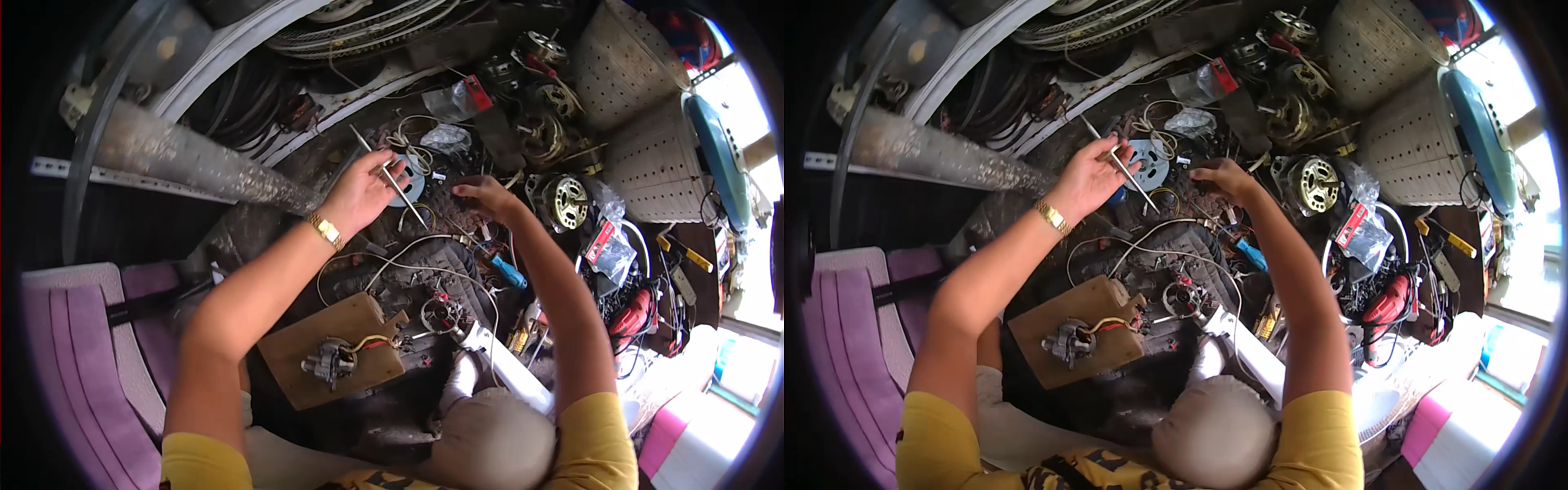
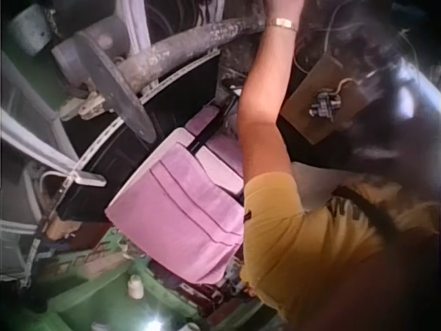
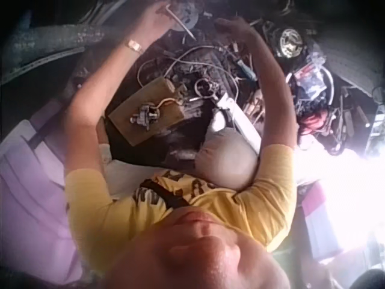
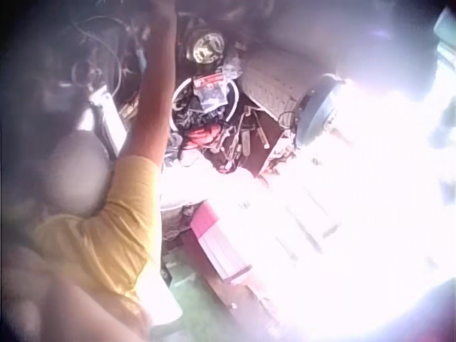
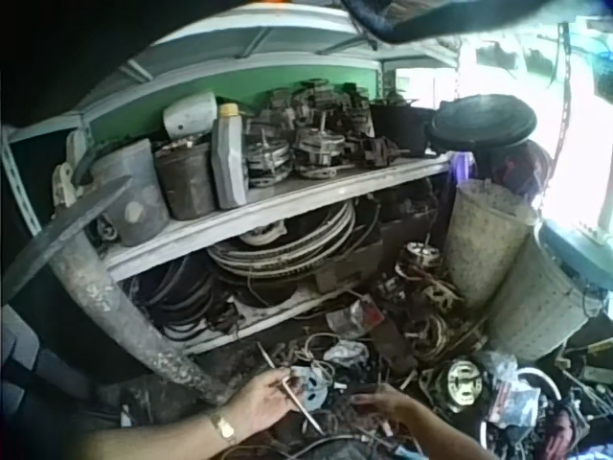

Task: The person disassembles fan motor components, hammers a bearing off a rotor shaft on a metal stand, fits the bearing onto the shaft, and reassembles the motor housing using a screwdriver and pliers.

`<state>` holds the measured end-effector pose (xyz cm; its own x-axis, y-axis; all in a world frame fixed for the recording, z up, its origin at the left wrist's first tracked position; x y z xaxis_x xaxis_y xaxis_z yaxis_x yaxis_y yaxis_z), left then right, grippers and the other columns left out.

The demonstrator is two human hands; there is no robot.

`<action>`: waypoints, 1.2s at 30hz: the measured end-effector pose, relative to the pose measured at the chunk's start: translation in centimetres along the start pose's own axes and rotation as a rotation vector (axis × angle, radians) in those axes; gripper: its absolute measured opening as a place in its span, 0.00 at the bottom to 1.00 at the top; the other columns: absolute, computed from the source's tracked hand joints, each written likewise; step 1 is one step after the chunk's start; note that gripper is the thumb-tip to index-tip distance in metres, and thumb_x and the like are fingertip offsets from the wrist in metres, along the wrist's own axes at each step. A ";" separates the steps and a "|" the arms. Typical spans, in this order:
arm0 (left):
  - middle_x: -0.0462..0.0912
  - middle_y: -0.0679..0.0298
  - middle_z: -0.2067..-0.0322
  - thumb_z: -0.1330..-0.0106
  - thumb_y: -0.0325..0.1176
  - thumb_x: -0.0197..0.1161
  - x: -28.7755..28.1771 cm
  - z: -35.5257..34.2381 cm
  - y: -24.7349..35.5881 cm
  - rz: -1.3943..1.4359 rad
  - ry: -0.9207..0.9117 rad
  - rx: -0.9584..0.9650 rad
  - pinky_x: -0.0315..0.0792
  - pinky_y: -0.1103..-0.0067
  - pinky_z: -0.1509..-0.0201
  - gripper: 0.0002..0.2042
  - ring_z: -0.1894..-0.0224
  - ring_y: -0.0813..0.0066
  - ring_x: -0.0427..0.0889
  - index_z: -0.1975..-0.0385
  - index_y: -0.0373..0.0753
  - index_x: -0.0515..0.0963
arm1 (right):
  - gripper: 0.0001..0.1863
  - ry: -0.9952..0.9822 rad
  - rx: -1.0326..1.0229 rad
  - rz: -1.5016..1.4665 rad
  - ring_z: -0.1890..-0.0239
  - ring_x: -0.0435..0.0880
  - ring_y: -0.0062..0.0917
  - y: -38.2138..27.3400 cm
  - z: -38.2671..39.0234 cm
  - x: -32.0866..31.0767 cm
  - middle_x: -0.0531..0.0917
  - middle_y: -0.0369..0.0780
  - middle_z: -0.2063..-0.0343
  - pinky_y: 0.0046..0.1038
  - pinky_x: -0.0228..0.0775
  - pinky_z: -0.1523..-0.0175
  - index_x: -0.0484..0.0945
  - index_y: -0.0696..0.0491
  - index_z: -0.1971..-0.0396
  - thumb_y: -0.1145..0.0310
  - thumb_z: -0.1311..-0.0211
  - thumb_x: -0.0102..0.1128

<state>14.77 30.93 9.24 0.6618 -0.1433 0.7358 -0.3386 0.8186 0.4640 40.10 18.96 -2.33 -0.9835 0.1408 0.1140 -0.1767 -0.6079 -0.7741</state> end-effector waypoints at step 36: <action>0.81 0.59 0.68 0.38 0.24 0.64 5.9 19.8 -4.2 0.812 -0.026 0.218 0.82 0.62 0.45 0.05 0.64 0.68 0.83 0.67 0.36 0.74 | 0.22 -0.020 -0.363 -0.257 0.64 0.77 0.21 -10.1 33.2 16.6 0.78 0.36 0.56 0.28 0.73 0.62 0.65 0.49 0.34 0.57 0.21 0.47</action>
<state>6.86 15.64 21.41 0.1422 0.4291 0.8920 -0.8266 0.5472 -0.1315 24.22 1.52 28.07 -0.9108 0.2341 0.3401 -0.3932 -0.2408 -0.8873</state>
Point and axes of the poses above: each hand's wrist, its own z-axis away from the middle knuckle, its own x-axis out of the palm, y = z × x, the point moved 1 cm from there along -z, towards the middle knuckle
